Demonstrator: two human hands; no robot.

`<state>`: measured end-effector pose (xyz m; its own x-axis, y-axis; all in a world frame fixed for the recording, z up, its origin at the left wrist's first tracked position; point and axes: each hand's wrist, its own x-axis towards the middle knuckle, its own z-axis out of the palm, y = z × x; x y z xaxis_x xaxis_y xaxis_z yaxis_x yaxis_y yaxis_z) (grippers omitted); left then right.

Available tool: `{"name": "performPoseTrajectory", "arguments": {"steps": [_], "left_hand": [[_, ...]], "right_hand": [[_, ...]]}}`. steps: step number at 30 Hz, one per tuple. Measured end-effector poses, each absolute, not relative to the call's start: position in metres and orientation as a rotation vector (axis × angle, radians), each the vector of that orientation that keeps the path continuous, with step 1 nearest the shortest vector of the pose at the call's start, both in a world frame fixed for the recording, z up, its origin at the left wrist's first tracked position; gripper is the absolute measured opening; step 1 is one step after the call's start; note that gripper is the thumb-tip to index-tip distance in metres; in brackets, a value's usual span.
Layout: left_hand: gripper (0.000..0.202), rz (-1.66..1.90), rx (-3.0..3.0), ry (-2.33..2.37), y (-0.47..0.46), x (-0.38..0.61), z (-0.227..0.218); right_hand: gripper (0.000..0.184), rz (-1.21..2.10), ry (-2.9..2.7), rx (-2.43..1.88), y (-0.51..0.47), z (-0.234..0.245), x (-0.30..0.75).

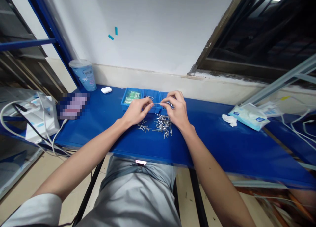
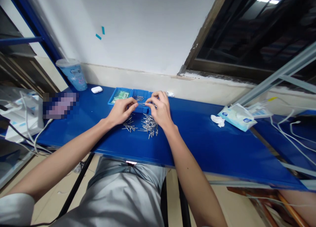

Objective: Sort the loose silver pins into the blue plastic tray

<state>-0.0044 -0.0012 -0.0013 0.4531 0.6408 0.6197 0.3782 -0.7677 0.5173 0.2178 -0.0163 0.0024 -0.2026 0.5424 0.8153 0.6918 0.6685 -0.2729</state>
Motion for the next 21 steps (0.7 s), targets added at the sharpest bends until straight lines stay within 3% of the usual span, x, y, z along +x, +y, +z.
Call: {"name": "performPoseTrajectory", "arguments": {"steps": [7, 14, 21], "left_hand": [[0.021, 1.255, 2.379, 0.976, 0.000, -0.009, 0.002], [0.028, 0.877, 2.459, 1.020, 0.002, -0.006, -0.004], [0.032, 0.665, 2.603, 1.037, 0.009, -0.010, -0.008]], "right_hand": [[0.017, -0.361, -1.656, -1.096, -0.016, 0.005, 0.235], [0.020, -0.533, -1.360, -1.120, -0.014, 0.003, 0.244], [0.026, -0.461, -1.298, -1.121, -0.016, 0.002, 0.245]]}}
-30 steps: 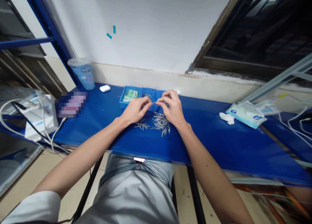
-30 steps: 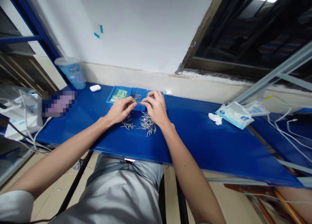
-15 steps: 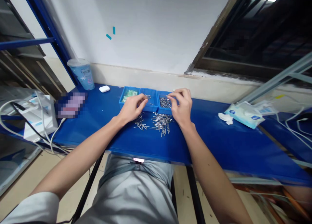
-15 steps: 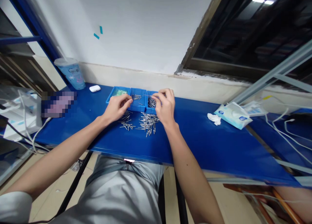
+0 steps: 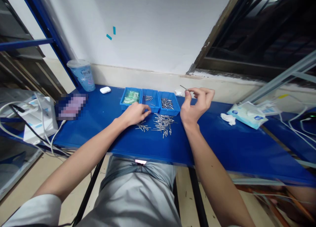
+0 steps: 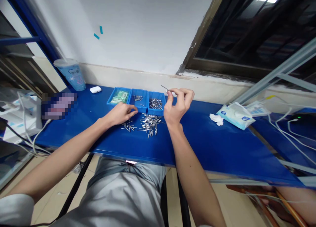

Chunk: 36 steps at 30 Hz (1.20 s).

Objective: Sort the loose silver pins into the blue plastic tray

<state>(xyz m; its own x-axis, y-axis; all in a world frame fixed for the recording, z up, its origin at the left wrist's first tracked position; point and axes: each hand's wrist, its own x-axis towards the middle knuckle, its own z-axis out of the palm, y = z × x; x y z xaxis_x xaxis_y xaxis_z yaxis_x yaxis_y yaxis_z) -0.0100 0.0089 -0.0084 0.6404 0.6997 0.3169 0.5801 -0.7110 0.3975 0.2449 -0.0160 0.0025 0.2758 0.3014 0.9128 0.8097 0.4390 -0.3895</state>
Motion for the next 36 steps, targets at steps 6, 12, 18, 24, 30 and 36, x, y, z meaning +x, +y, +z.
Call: {"name": "performPoseTrajectory", "arguments": {"steps": [6, 12, 18, 24, 30, 36], "left_hand": [[0.032, 0.623, 2.668, 1.035, 0.016, -0.011, -0.017], [0.031, 0.549, 2.709, 1.190, 0.014, -0.011, -0.020], [0.027, 0.442, 2.731, 1.301, 0.009, -0.010, -0.017], [0.020, 0.484, 2.698, 1.270, 0.012, -0.012, -0.021], [0.022, 0.583, 2.689, 1.166, 0.011, -0.009, -0.020], [0.028, 0.676, 2.784, 0.865, -0.002, -0.003, -0.006]], "right_hand": [[0.035, -0.592, -1.353, -1.225, -0.014, 0.003, 0.246], [0.036, -0.535, -1.364, -1.276, -0.011, 0.001, 0.248], [0.033, -0.433, -1.406, -1.256, -0.013, 0.002, 0.244], [0.032, -0.436, -1.445, -1.258, -0.012, 0.001, 0.243], [0.031, -0.425, -1.512, -1.220, -0.017, 0.005, 0.237], [0.031, -0.221, -1.725, -1.092, -0.027, 0.011, 0.226]]}}
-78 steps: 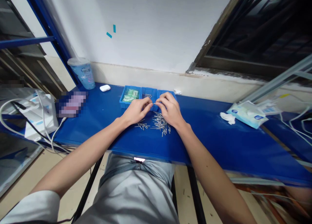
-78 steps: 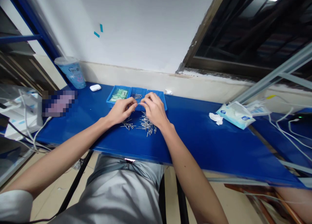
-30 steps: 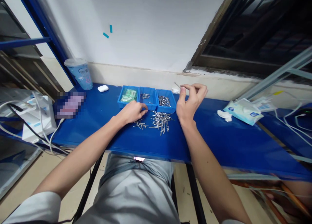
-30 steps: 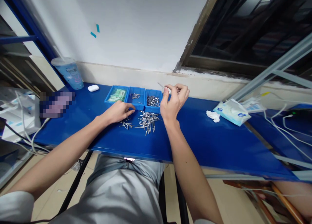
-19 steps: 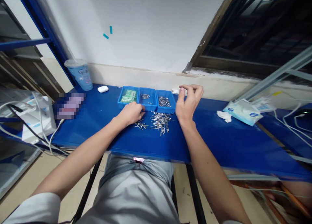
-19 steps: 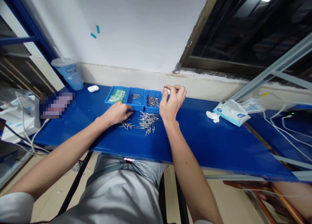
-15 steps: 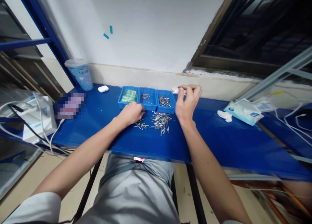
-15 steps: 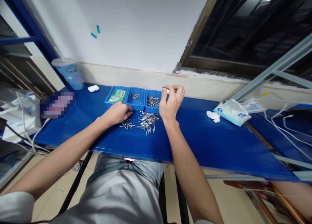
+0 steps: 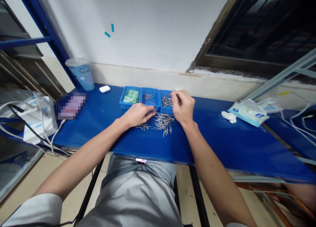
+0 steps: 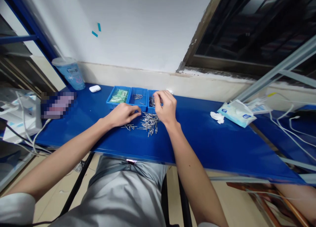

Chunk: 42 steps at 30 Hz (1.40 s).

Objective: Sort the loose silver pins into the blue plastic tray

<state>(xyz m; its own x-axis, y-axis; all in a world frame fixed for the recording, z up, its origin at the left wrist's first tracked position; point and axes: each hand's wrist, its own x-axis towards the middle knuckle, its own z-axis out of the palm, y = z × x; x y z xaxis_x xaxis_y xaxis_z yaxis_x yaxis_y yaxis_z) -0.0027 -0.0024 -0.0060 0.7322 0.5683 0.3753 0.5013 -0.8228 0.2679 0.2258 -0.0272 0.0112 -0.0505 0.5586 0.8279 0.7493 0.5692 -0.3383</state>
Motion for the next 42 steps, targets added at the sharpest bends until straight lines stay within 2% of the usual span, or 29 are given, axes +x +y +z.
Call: {"name": "performPoseTrajectory", "arguments": {"steps": [9, 16, 24, 42], "left_hand": [[0.022, 0.878, 2.616, 0.745, -0.004, -0.004, -0.003], [0.020, 1.021, 2.504, 0.767, -0.002, -0.004, -0.006], [0.020, 1.063, 2.461, 0.805, -0.001, -0.003, -0.006], [0.018, 1.116, 2.429, 0.856, 0.000, -0.003, -0.008]], "right_hand": [[0.027, 0.057, -2.039, -1.092, -0.026, 0.004, 0.217], [0.029, 0.065, -2.102, -1.102, -0.025, 0.000, 0.217], [0.022, 0.095, -2.114, -1.102, -0.026, 0.000, 0.215], [0.018, 0.069, -2.183, -1.114, -0.024, -0.003, 0.212]]}}
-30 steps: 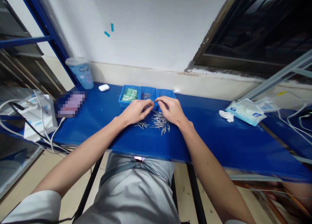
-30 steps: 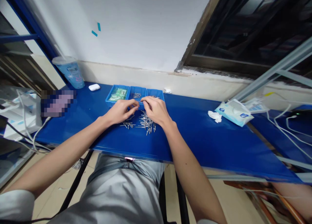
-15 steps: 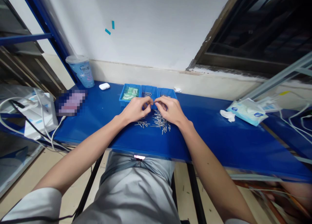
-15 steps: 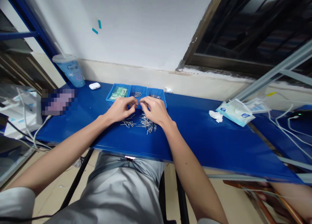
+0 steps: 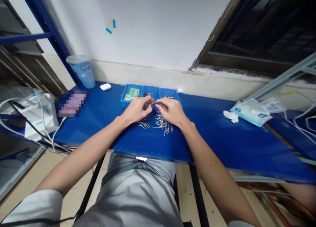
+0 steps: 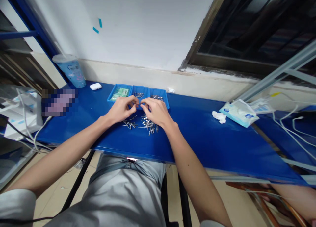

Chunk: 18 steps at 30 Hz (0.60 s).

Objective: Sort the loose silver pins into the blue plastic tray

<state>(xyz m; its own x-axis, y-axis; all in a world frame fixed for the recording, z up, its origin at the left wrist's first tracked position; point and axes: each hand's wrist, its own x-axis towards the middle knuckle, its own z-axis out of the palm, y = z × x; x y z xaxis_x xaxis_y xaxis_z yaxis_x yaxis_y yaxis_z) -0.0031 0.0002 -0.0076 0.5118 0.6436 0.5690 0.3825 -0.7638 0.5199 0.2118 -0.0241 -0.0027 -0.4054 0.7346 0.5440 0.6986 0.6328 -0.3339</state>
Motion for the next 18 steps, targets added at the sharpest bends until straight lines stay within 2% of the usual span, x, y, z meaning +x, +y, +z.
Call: {"name": "performPoseTrajectory", "arguments": {"steps": [7, 13, 18], "left_hand": [[0.021, 1.066, 2.454, 0.865, 0.0029, -0.0032, -0.0101], [0.017, 1.006, 2.490, 0.878, 0.0037, -0.0041, -0.0101], [0.018, 1.120, 2.609, 0.849, 0.0046, -0.0046, -0.0092]], "right_hand": [[0.018, 0.100, -2.180, -1.145, -0.0254, -0.0018, 0.2089], [0.020, 0.102, -2.181, -1.108, -0.0266, -0.0024, 0.2077], [0.022, 0.104, -2.174, -1.092, -0.0269, -0.0028, 0.2067]]}}
